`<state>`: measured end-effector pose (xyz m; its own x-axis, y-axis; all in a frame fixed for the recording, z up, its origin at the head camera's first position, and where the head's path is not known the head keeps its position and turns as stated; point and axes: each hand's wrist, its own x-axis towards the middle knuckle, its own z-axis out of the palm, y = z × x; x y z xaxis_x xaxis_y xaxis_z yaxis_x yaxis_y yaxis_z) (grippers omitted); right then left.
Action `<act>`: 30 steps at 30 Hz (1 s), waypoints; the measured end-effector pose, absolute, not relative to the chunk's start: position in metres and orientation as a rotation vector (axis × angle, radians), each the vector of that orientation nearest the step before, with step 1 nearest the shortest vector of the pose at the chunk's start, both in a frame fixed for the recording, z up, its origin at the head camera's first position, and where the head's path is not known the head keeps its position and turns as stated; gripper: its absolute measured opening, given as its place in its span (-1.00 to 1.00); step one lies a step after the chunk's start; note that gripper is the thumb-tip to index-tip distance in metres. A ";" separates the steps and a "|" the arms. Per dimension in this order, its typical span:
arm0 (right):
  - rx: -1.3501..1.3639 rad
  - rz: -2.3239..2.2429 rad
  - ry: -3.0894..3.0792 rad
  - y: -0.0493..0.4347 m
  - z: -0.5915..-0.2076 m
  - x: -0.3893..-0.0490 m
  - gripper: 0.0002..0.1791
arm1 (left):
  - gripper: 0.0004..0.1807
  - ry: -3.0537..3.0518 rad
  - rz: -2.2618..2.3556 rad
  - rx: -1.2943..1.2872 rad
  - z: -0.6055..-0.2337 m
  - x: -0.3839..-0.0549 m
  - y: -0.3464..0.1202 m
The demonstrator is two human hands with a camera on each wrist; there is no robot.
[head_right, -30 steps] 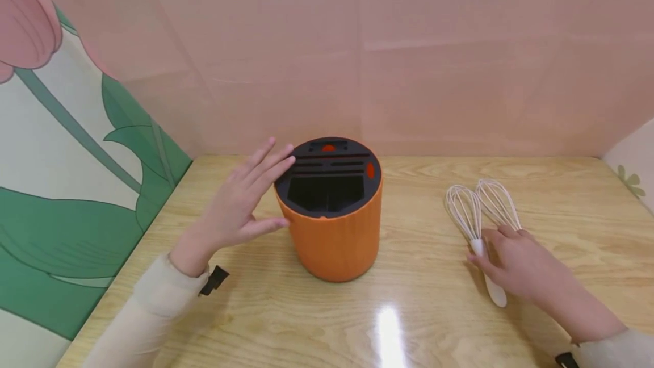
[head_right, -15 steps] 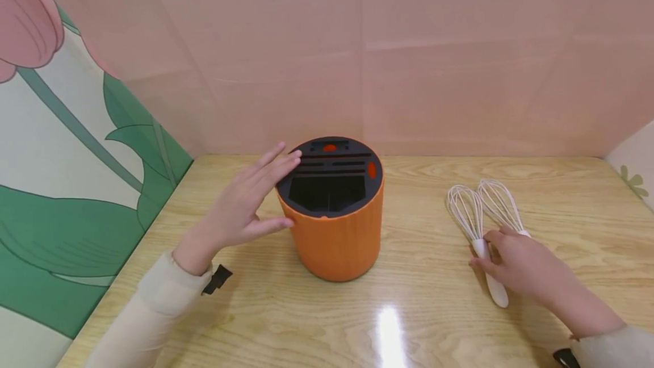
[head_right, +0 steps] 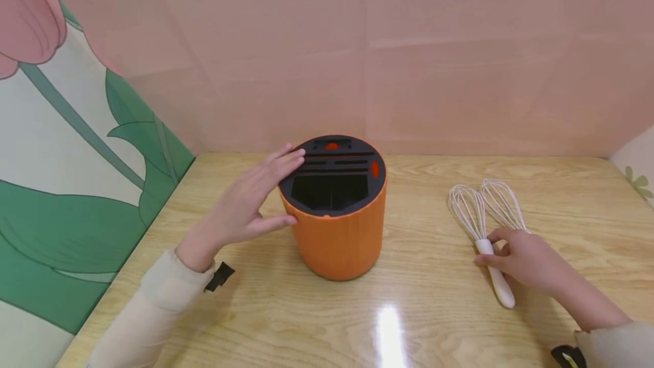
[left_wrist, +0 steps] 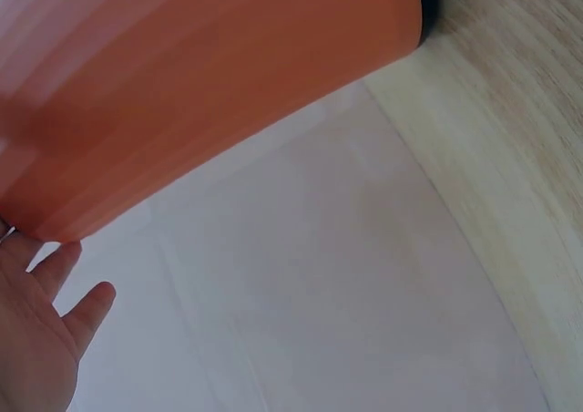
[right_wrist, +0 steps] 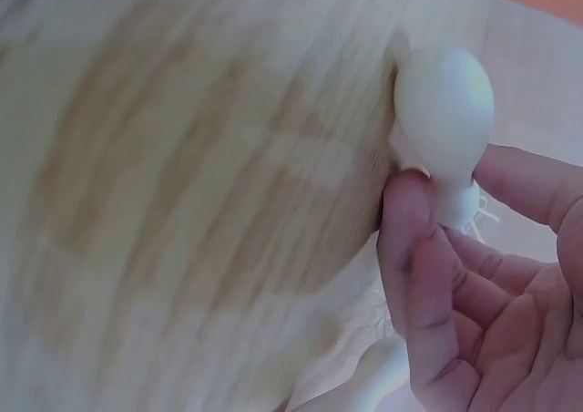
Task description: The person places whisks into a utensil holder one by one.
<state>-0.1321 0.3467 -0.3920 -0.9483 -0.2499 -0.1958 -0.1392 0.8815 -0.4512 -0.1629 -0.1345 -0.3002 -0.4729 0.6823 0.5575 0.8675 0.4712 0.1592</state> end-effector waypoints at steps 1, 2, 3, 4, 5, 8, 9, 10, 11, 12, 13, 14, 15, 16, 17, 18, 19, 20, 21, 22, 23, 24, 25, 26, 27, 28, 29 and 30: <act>-0.285 -0.664 2.780 0.347 -0.392 -0.133 -0.42 | -0.10 -2.301 -0.604 -1.297 -0.300 -0.163 -0.134; -0.277 -0.679 2.761 0.348 -0.391 -0.133 -0.42 | -0.11 -2.300 -0.610 -1.300 -0.300 -0.163 -0.134; -0.271 -0.695 2.743 0.348 -0.391 -0.134 -0.42 | -0.11 -2.300 -0.616 -1.302 -0.301 -0.163 -0.134; -0.266 -0.712 2.732 0.349 -0.392 -0.134 -0.43 | -0.11 -2.302 -0.623 -1.304 -0.301 -0.163 -0.134; -0.267 -0.726 2.727 0.349 -0.393 -0.134 -0.45 | -0.12 -2.301 -0.628 -1.306 -0.301 -0.164 -0.134; -0.266 -0.768 2.714 0.350 -0.394 -0.135 -0.48 | -0.12 -2.303 -0.644 -1.314 -0.301 -0.164 -0.134; -0.262 -0.783 2.706 0.351 -0.395 -0.135 -0.49 | -0.12 -2.304 -0.645 -1.314 -0.301 -0.164 -0.134; -0.259 -0.801 2.700 0.351 -0.396 -0.136 -0.49 | -0.12 -2.306 -0.647 -1.315 -0.301 -0.164 -0.134; -0.257 -0.813 2.695 0.351 -0.396 -0.136 -0.50 | -0.12 -2.306 -0.650 -1.315 -0.301 -0.164 -0.134; -0.253 -0.825 2.690 0.351 -0.396 -0.136 -0.49 | -0.12 -2.308 -0.654 -1.315 -0.301 -0.164 -0.134; -0.244 -0.839 2.684 0.351 -0.397 -0.136 -0.49 | -0.12 -2.308 -0.656 -1.315 -0.301 -0.164 -0.134; -0.243 -0.849 2.680 0.351 -0.397 -0.136 -0.48 | -0.12 -2.308 -0.658 -1.314 -0.301 -0.164 -0.134; -0.241 -0.856 2.679 0.350 -0.397 -0.137 -0.48 | -0.12 -2.309 -0.661 -1.314 -0.301 -0.164 -0.134; -0.237 -0.865 2.676 0.350 -0.397 -0.137 -0.48 | -0.12 -2.310 -0.664 -1.314 -0.301 -0.164 -0.133; -0.233 -0.871 2.676 0.350 -0.397 -0.137 -0.47 | -0.12 -2.309 -0.666 -1.315 -0.301 -0.164 -0.133; -0.226 -0.872 2.679 0.349 -0.397 -0.137 -0.47 | -0.13 -2.308 -0.668 -1.315 -0.301 -0.164 -0.133; -0.219 -0.878 2.681 0.348 -0.397 -0.138 -0.47 | -0.13 -2.307 -0.669 -1.316 -0.300 -0.164 -0.133; -0.211 -0.883 2.680 0.348 -0.397 -0.138 -0.47 | -0.13 -2.306 -0.671 -1.317 -0.301 -0.164 -0.133; -0.203 -0.891 2.680 0.347 -0.397 -0.138 -0.46 | -0.13 -2.307 -0.673 -1.316 -0.300 -0.163 -0.133; -0.191 -0.906 2.674 0.346 -0.396 -0.138 -0.46 | -0.13 -2.305 -0.675 -1.317 -0.301 -0.164 -0.133; -0.182 -0.913 2.674 0.346 -0.396 -0.138 -0.45 | -0.13 -2.306 -0.676 -1.316 -0.301 -0.164 -0.133; -0.175 -0.920 2.676 0.345 -0.396 -0.138 -0.44 | -0.13 -2.306 -0.677 -1.313 -0.301 -0.164 -0.133; -0.169 -0.934 2.674 0.344 -0.395 -0.138 -0.43 | -0.13 -2.306 -0.679 -1.312 -0.301 -0.163 -0.133; -0.168 -0.944 2.672 0.343 -0.395 -0.138 -0.42 | -0.13 -2.308 -0.681 -1.309 -0.301 -0.163 -0.133; -0.171 -0.951 2.671 0.342 -0.394 -0.138 -0.41 | -0.13 -2.310 -0.685 -1.306 -0.301 -0.163 -0.133; -0.170 -0.962 2.669 0.341 -0.394 -0.139 -0.41 | -0.14 -2.312 -0.687 -1.304 -0.301 -0.163 -0.133; -0.174 -0.973 2.668 0.340 -0.393 -0.139 -0.40 | -0.14 -2.315 -0.691 -1.300 -0.301 -0.162 -0.133; -0.178 -0.985 2.665 0.339 -0.393 -0.139 -0.39 | -0.14 -2.317 -0.694 -1.300 -0.301 -0.162 -0.133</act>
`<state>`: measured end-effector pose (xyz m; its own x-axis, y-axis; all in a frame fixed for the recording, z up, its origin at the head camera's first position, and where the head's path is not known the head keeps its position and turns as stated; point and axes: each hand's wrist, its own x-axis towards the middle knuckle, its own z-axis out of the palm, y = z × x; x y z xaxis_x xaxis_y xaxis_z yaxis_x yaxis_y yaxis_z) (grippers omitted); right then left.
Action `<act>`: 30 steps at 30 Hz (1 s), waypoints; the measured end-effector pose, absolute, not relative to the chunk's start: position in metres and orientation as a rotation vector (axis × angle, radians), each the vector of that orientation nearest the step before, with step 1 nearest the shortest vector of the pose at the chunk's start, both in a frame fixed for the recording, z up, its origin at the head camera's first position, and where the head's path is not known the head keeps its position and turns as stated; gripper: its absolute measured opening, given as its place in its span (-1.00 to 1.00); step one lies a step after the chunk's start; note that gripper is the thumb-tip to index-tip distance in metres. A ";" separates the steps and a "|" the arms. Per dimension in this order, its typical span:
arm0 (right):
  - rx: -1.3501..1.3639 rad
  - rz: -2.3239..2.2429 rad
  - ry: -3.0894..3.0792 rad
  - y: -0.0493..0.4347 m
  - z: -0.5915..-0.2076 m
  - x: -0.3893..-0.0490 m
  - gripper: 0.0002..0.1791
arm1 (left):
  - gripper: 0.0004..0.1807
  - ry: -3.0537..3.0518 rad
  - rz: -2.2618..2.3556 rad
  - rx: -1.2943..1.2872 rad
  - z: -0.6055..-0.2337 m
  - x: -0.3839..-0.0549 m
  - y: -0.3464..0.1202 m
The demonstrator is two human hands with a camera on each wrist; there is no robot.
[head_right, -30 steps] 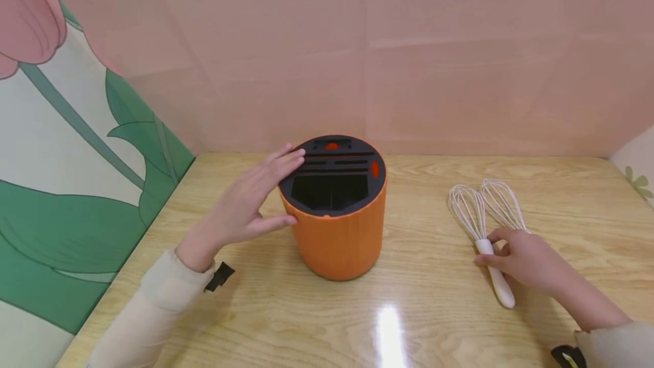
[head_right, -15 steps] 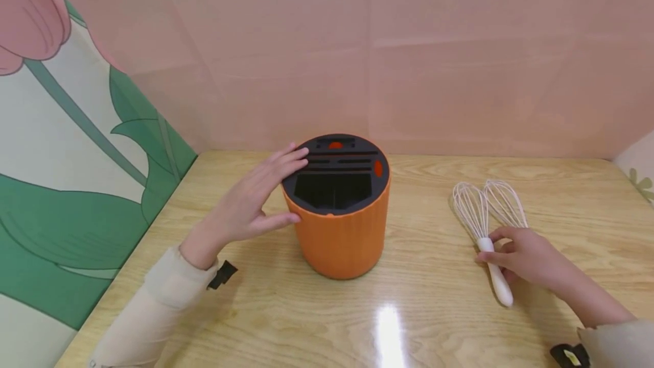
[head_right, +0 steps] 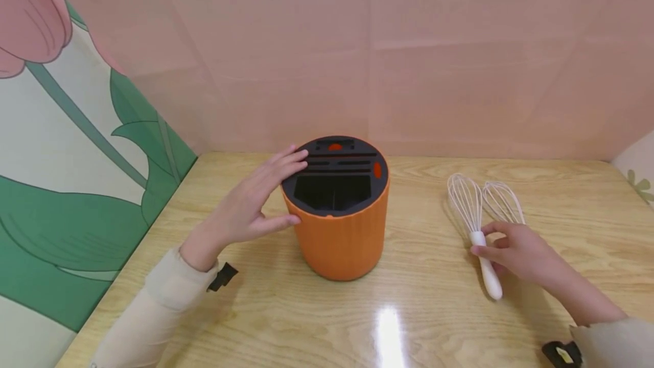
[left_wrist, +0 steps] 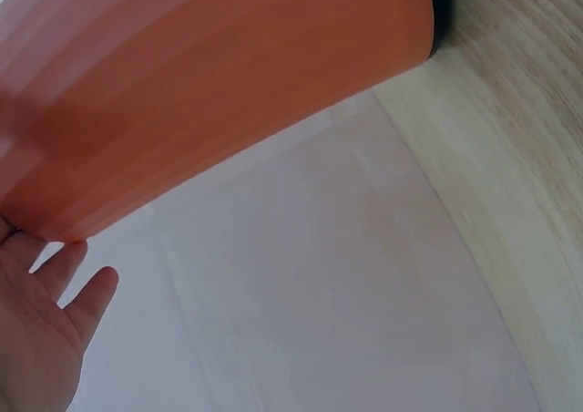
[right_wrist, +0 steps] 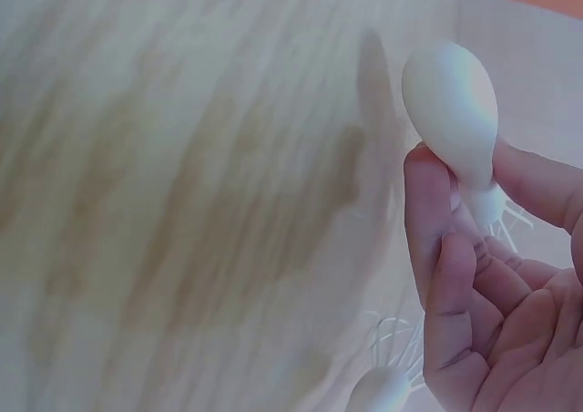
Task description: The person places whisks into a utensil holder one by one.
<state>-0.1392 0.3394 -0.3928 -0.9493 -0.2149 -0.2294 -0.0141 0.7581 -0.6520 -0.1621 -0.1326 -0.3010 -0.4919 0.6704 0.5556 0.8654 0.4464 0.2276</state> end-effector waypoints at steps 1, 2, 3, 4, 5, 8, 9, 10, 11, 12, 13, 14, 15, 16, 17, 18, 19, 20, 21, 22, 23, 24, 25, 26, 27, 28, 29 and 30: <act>-0.181 -1.001 2.658 0.339 -0.392 -0.140 -0.39 | -0.14 -2.319 -0.697 -1.299 -0.301 -0.162 -0.133; -0.187 -1.015 2.650 0.338 -0.392 -0.140 -0.39 | -0.14 -2.321 -0.700 -1.299 -0.301 -0.162 -0.132; -0.191 -1.033 2.638 0.337 -0.391 -0.140 -0.38 | -0.13 -2.324 -0.701 -1.298 -0.301 -0.162 -0.132; -0.189 -1.049 2.629 0.336 -0.390 -0.140 -0.38 | -0.13 -2.325 -0.702 -1.298 -0.301 -0.161 -0.132; -0.189 -1.064 2.620 0.335 -0.389 -0.140 -0.38 | -0.13 -2.326 -0.702 -1.298 -0.301 -0.161 -0.132; -0.195 -1.101 2.601 0.330 -0.386 -0.138 -0.38 | -0.14 -2.324 -0.700 -1.301 -0.301 -0.161 -0.132; -0.199 -1.104 2.602 0.328 -0.385 -0.137 -0.38 | -0.14 -2.323 -0.701 -1.302 -0.300 -0.161 -0.132; -0.204 -1.105 2.609 0.326 -0.384 -0.136 -0.39 | -0.14 -2.323 -0.700 -1.303 -0.300 -0.161 -0.133; -0.213 -1.104 2.615 0.324 -0.383 -0.136 -0.39 | -0.14 -2.321 -0.700 -1.304 -0.300 -0.161 -0.133; -0.222 -1.104 2.621 0.322 -0.381 -0.135 -0.38 | -0.14 -2.321 -0.699 -1.305 -0.300 -0.161 -0.133; -0.229 -1.101 2.626 0.321 -0.379 -0.135 -0.38 | -0.14 -2.320 -0.699 -1.306 -0.300 -0.161 -0.133; -0.238 -1.102 2.629 0.319 -0.378 -0.135 -0.38 | -0.14 -2.321 -0.698 -1.306 -0.300 -0.161 -0.133; -0.248 -1.098 2.633 0.318 -0.376 -0.135 -0.38 | -0.14 -2.322 -0.697 -1.305 -0.300 -0.161 -0.133; -0.256 -1.100 2.630 0.316 -0.375 -0.135 -0.38 | -0.14 -2.324 -0.695 -1.305 -0.299 -0.161 -0.133; -0.262 -1.102 2.630 0.315 -0.374 -0.135 -0.39 | -0.14 -2.324 -0.694 -1.305 -0.299 -0.161 -0.133; -0.272 -1.111 2.626 0.313 -0.372 -0.135 -0.40 | -0.14 -2.325 -0.694 -1.305 -0.299 -0.161 -0.133; -0.283 -1.115 2.627 0.312 -0.371 -0.135 -0.41 | -0.14 -2.324 -0.695 -1.306 -0.299 -0.160 -0.133; -0.294 -1.115 2.631 0.311 -0.370 -0.135 -0.42 | -0.14 -2.324 -0.695 -1.306 -0.299 -0.160 -0.133; -0.304 -1.117 2.635 0.309 -0.369 -0.134 -0.44 | -0.14 -2.322 -0.697 -1.307 -0.299 -0.161 -0.133; -0.313 -1.121 2.642 0.308 -0.368 -0.134 -0.45 | -0.15 -2.318 -0.699 -1.311 -0.300 -0.161 -0.133; -0.323 -1.113 2.656 0.307 -0.366 -0.134 -0.45 | -0.15 -2.315 -0.701 -1.313 -0.300 -0.161 -0.133; -0.332 -1.106 2.665 0.305 -0.365 -0.134 -0.46 | -0.15 -2.310 -0.703 -1.315 -0.300 -0.161 -0.133; -0.338 -1.093 2.676 0.304 -0.363 -0.135 -0.46 | -0.15 -2.305 -0.704 -1.317 -0.301 -0.162 -0.133; -0.345 -1.084 2.686 0.303 -0.362 -0.135 -0.46 | -0.15 -2.301 -0.705 -1.318 -0.301 -0.162 -0.133; -0.351 -1.090 2.688 0.302 -0.361 -0.135 -0.46 | -0.15 -2.298 -0.707 -1.319 -0.302 -0.162 -0.133; -0.360 -1.092 2.692 0.301 -0.360 -0.135 -0.45 | -0.15 -2.296 -0.707 -1.318 -0.302 -0.163 -0.133; -0.365 -1.100 2.692 0.300 -0.359 -0.135 -0.45 | -0.15 -2.297 -0.708 -1.316 -0.302 -0.163 -0.133; -0.373 -1.122 2.686 0.298 -0.358 -0.134 -0.46 | -0.15 -2.294 -0.712 -1.316 -0.302 -0.163 -0.133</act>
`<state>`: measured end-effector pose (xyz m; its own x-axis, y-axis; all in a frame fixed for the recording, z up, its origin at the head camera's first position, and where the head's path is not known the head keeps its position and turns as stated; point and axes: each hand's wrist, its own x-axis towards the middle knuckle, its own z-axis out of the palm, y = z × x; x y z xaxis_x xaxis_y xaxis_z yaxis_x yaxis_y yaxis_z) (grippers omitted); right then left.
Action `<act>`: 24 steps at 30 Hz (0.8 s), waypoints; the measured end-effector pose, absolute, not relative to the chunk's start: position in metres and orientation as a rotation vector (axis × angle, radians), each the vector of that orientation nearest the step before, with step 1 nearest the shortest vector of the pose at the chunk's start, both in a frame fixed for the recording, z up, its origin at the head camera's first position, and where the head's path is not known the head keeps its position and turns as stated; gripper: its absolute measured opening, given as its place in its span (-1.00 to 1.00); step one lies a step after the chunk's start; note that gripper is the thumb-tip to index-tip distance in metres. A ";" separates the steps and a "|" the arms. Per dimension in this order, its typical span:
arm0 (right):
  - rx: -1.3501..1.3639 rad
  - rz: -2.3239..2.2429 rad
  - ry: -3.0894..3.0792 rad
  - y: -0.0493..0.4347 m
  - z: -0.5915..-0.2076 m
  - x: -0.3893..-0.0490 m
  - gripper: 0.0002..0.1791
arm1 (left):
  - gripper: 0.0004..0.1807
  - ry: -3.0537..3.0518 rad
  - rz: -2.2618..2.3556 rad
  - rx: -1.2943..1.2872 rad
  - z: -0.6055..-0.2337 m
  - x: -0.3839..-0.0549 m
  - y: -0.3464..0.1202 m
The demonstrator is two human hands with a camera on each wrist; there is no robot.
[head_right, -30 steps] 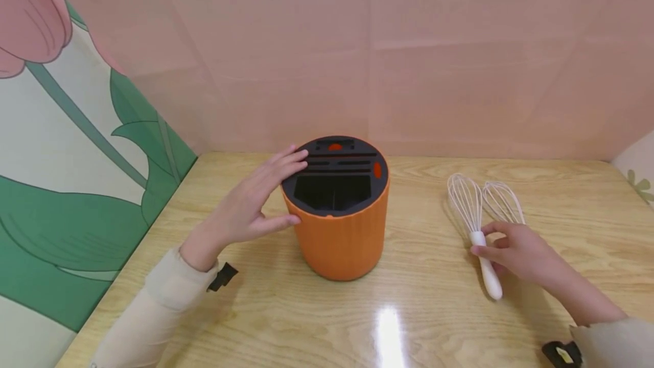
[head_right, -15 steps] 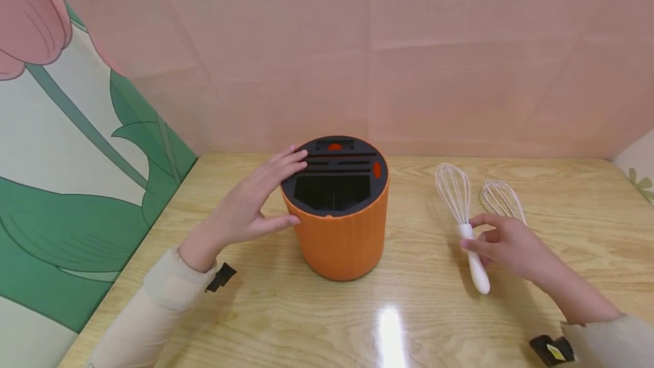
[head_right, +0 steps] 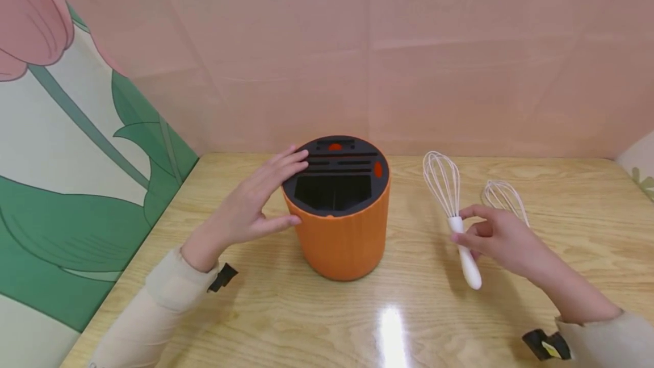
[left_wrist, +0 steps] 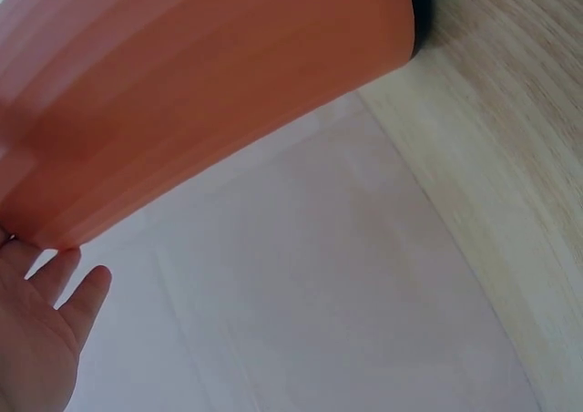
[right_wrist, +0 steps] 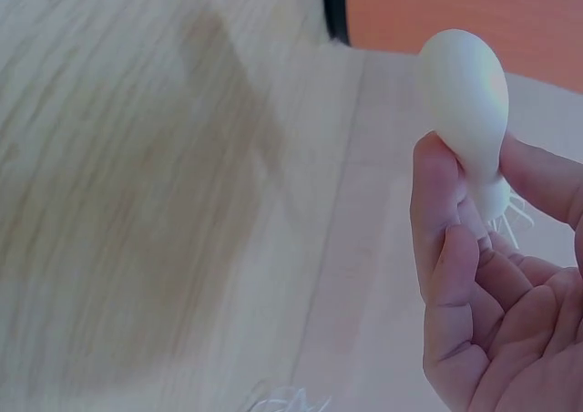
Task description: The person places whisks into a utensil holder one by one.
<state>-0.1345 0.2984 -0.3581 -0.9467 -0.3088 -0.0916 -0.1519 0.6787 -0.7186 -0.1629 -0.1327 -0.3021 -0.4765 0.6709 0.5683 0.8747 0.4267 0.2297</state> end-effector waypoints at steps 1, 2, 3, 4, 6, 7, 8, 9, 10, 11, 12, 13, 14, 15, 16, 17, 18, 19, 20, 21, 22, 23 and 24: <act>-0.382 -1.141 2.680 0.297 -0.357 -0.134 -0.47 | -0.15 -2.293 -0.715 -1.315 -0.302 -0.163 -0.133; -0.394 -1.159 2.677 0.296 -0.356 -0.134 -0.47 | -0.15 -2.291 -0.718 -1.315 -0.302 -0.163 -0.133; -0.404 -1.179 2.668 0.294 -0.355 -0.133 -0.48 | -0.15 -2.290 -0.722 -1.316 -0.303 -0.163 -0.133; -0.408 -1.187 2.669 0.293 -0.354 -0.132 -0.48 | -0.15 -2.288 -0.726 -1.317 -0.303 -0.163 -0.133; -0.413 -1.205 2.662 0.290 -0.352 -0.131 -0.49 | -0.16 -2.282 -0.732 -1.321 -0.303 -0.163 -0.133; -0.414 -1.211 2.659 0.289 -0.351 -0.131 -0.50 | -0.16 -2.281 -0.733 -1.321 -0.303 -0.164 -0.133; -0.414 -1.224 2.654 0.288 -0.350 -0.130 -0.51 | -0.16 -2.281 -0.735 -1.321 -0.303 -0.164 -0.133; -0.413 -1.242 2.644 0.286 -0.349 -0.129 -0.52 | -0.16 -2.282 -0.736 -1.322 -0.303 -0.164 -0.133; -0.413 -1.257 2.637 0.285 -0.348 -0.129 -0.53 | -0.17 -2.283 -0.736 -1.321 -0.303 -0.164 -0.133; -0.420 -1.274 2.626 0.284 -0.347 -0.129 -0.55 | -0.17 -2.285 -0.736 -1.320 -0.303 -0.163 -0.133; -0.431 -1.293 2.619 0.283 -0.347 -0.128 -0.57 | -0.17 -2.289 -0.737 -1.318 -0.303 -0.163 -0.133; -0.444 -1.311 2.614 0.281 -0.346 -0.128 -0.59 | -0.17 -2.291 -0.738 -1.317 -0.303 -0.163 -0.133; -0.459 -1.321 2.613 0.280 -0.345 -0.128 -0.60 | -0.17 -2.293 -0.740 -1.315 -0.303 -0.163 -0.133; -0.475 -1.326 2.618 0.278 -0.344 -0.128 -0.61 | -0.16 -2.294 -0.741 -1.314 -0.303 -0.163 -0.133; -0.491 -1.328 2.625 0.276 -0.342 -0.128 -0.62 | -0.16 -2.295 -0.742 -1.314 -0.303 -0.163 -0.133; -0.505 -1.327 2.635 0.275 -0.341 -0.127 -0.63 | -0.16 -2.294 -0.744 -1.315 -0.303 -0.163 -0.133; -0.520 -1.327 2.647 0.273 -0.339 -0.127 -0.63 | -0.16 -2.294 -0.745 -1.316 -0.303 -0.163 -0.133; -0.531 -1.327 2.653 0.272 -0.337 -0.127 -0.64 | -0.15 -2.292 -0.747 -1.317 -0.303 -0.164 -0.133; -0.540 -1.324 2.664 0.270 -0.335 -0.126 -0.65 | -0.15 -2.291 -0.747 -1.319 -0.304 -0.164 -0.133; -0.547 -1.332 2.666 0.269 -0.333 -0.126 -0.66 | -0.14 -2.290 -0.748 -1.320 -0.304 -0.164 -0.133; -0.553 -1.340 2.668 0.268 -0.332 -0.126 -0.66 | -0.14 -2.290 -0.749 -1.320 -0.304 -0.164 -0.132; -0.559 -1.352 2.666 0.267 -0.330 -0.125 -0.66 | -0.14 -2.290 -0.750 -1.319 -0.304 -0.164 -0.132; -0.567 -1.368 2.661 0.266 -0.329 -0.125 -0.66 | -0.14 -2.290 -0.750 -1.317 -0.305 -0.164 -0.132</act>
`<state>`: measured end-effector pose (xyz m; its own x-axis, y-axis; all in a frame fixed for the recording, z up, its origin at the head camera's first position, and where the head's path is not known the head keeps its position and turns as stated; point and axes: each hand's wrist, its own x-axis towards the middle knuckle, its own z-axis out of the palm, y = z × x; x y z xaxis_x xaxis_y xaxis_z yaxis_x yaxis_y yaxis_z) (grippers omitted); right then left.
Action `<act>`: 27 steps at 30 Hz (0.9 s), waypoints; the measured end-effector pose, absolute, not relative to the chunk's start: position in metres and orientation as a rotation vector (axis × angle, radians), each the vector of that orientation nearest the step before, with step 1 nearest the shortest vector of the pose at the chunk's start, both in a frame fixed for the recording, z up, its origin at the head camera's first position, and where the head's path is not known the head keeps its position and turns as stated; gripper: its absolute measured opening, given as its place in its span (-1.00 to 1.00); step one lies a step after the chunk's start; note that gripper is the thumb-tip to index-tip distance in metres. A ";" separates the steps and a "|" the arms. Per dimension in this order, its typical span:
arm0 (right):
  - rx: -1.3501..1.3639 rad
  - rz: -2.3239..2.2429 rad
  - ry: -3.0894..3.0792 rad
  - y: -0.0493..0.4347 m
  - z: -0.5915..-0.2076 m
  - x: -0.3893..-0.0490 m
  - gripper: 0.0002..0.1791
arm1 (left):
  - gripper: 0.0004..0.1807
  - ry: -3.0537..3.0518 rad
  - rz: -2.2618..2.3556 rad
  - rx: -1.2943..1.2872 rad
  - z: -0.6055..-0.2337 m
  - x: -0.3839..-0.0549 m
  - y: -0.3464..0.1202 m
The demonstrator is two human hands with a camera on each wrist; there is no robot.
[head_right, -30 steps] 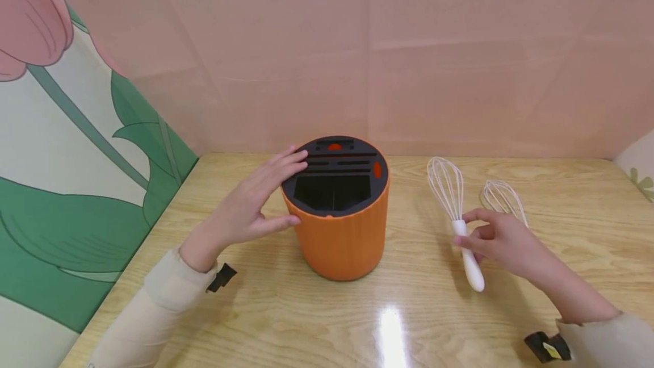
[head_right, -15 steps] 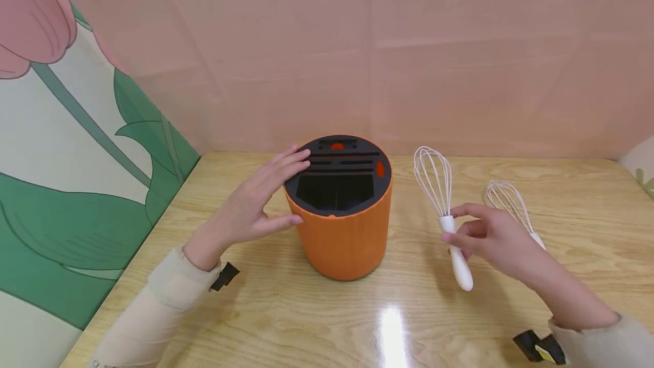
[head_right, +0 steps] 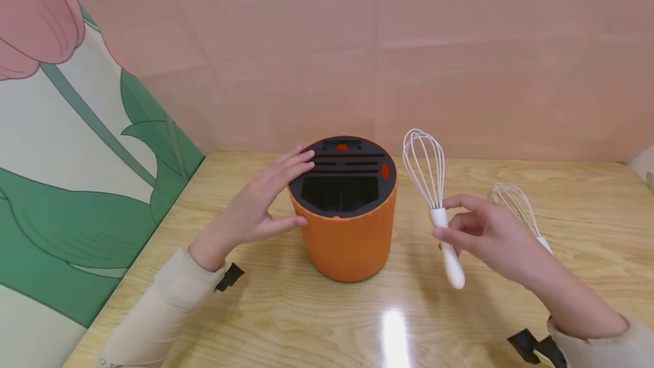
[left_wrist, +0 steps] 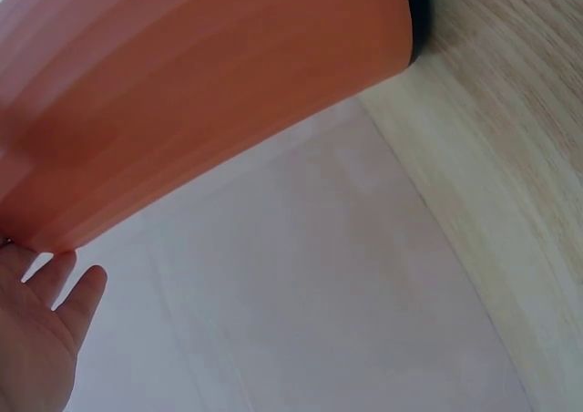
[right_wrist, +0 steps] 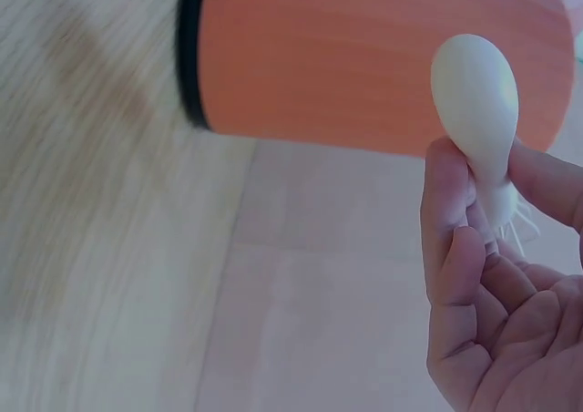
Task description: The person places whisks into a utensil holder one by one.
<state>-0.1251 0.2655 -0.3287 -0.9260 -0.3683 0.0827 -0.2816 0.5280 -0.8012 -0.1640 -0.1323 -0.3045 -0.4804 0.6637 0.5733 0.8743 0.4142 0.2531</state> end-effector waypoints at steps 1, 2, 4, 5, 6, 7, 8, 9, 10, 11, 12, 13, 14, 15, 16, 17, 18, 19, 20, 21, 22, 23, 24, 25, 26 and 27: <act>-0.571 -1.384 2.655 0.265 -0.328 -0.125 -0.65 | -0.14 -2.289 -0.751 -1.316 -0.305 -0.164 -0.132; -0.576 -1.402 2.649 0.264 -0.327 -0.124 -0.63 | -0.13 -2.288 -0.752 -1.314 -0.305 -0.164 -0.132; -0.585 -1.441 2.634 0.261 -0.325 -0.123 -0.60 | -0.13 -2.287 -0.754 -1.312 -0.306 -0.164 -0.132; -0.590 -1.460 2.629 0.259 -0.324 -0.123 -0.59 | -0.13 -2.285 -0.754 -1.312 -0.306 -0.164 -0.132; -0.593 -1.473 2.628 0.258 -0.324 -0.122 -0.57 | -0.14 -2.285 -0.754 -1.311 -0.306 -0.164 -0.132; -0.598 -1.484 2.628 0.256 -0.323 -0.122 -0.57 | -0.14 -2.285 -0.756 -1.310 -0.306 -0.164 -0.132; -0.603 -1.495 2.629 0.254 -0.322 -0.121 -0.56 | -0.14 -2.285 -0.757 -1.309 -0.306 -0.164 -0.132; -0.607 -1.506 2.630 0.253 -0.320 -0.121 -0.55 | -0.14 -2.286 -0.757 -1.309 -0.306 -0.164 -0.131; -0.621 -1.517 2.633 0.251 -0.319 -0.120 -0.55 | -0.14 -2.287 -0.757 -1.308 -0.307 -0.164 -0.131; -0.629 -1.528 2.633 0.249 -0.318 -0.120 -0.55 | -0.14 -2.288 -0.758 -1.306 -0.307 -0.164 -0.131; -0.641 -1.542 2.631 0.247 -0.316 -0.120 -0.54 | -0.14 -2.287 -0.759 -1.306 -0.307 -0.164 -0.131; -0.663 -1.583 2.609 0.246 -0.316 -0.120 -0.53 | -0.14 -2.286 -0.760 -1.305 -0.307 -0.164 -0.131; -0.672 -1.610 2.595 0.244 -0.314 -0.119 -0.52 | -0.14 -2.285 -0.761 -1.306 -0.307 -0.164 -0.131; -0.686 -1.641 2.576 0.242 -0.313 -0.119 -0.51 | -0.14 -2.283 -0.762 -1.306 -0.307 -0.165 -0.131; -0.698 -1.670 2.558 0.241 -0.311 -0.119 -0.51 | -0.14 -2.280 -0.762 -1.307 -0.307 -0.165 -0.131; -0.703 -1.695 2.543 0.239 -0.309 -0.119 -0.50 | -0.14 -2.278 -0.762 -1.307 -0.307 -0.165 -0.131; -0.710 -1.720 2.525 0.237 -0.308 -0.118 -0.50 | -0.14 -2.277 -0.762 -1.307 -0.307 -0.165 -0.131; -0.712 -1.737 2.515 0.236 -0.306 -0.118 -0.50 | -0.14 -2.276 -0.761 -1.308 -0.307 -0.165 -0.131; -0.702 -1.726 2.531 0.234 -0.303 -0.117 -0.50 | -0.14 -2.275 -0.761 -1.307 -0.307 -0.165 -0.131; -0.698 -1.731 2.528 0.232 -0.301 -0.117 -0.51 | -0.14 -2.274 -0.763 -1.307 -0.307 -0.165 -0.131; -0.690 -1.734 2.529 0.230 -0.299 -0.117 -0.51 | -0.14 -2.272 -0.763 -1.306 -0.307 -0.165 -0.131; -0.684 -1.738 2.527 0.227 -0.297 -0.116 -0.52 | -0.14 -2.271 -0.766 -1.306 -0.307 -0.165 -0.131; -0.676 -1.746 2.521 0.225 -0.295 -0.116 -0.52 | -0.14 -2.270 -0.769 -1.306 -0.307 -0.166 -0.131; -0.672 -1.761 2.511 0.223 -0.293 -0.116 -0.52 | -0.14 -2.267 -0.771 -1.307 -0.308 -0.166 -0.130; -0.672 -1.784 2.491 0.221 -0.290 -0.116 -0.52 | -0.14 -2.266 -0.773 -1.308 -0.308 -0.166 -0.130; -0.676 -1.809 2.470 0.219 -0.288 -0.116 -0.53 | -0.14 -2.264 -0.775 -1.309 -0.308 -0.166 -0.130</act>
<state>-0.1160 0.2187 -0.2882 -0.9070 -0.3433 0.2440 -0.3362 0.2412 -0.9104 -0.1659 -0.1303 -0.3078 -0.4746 0.6484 0.5953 0.8772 0.4043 0.2590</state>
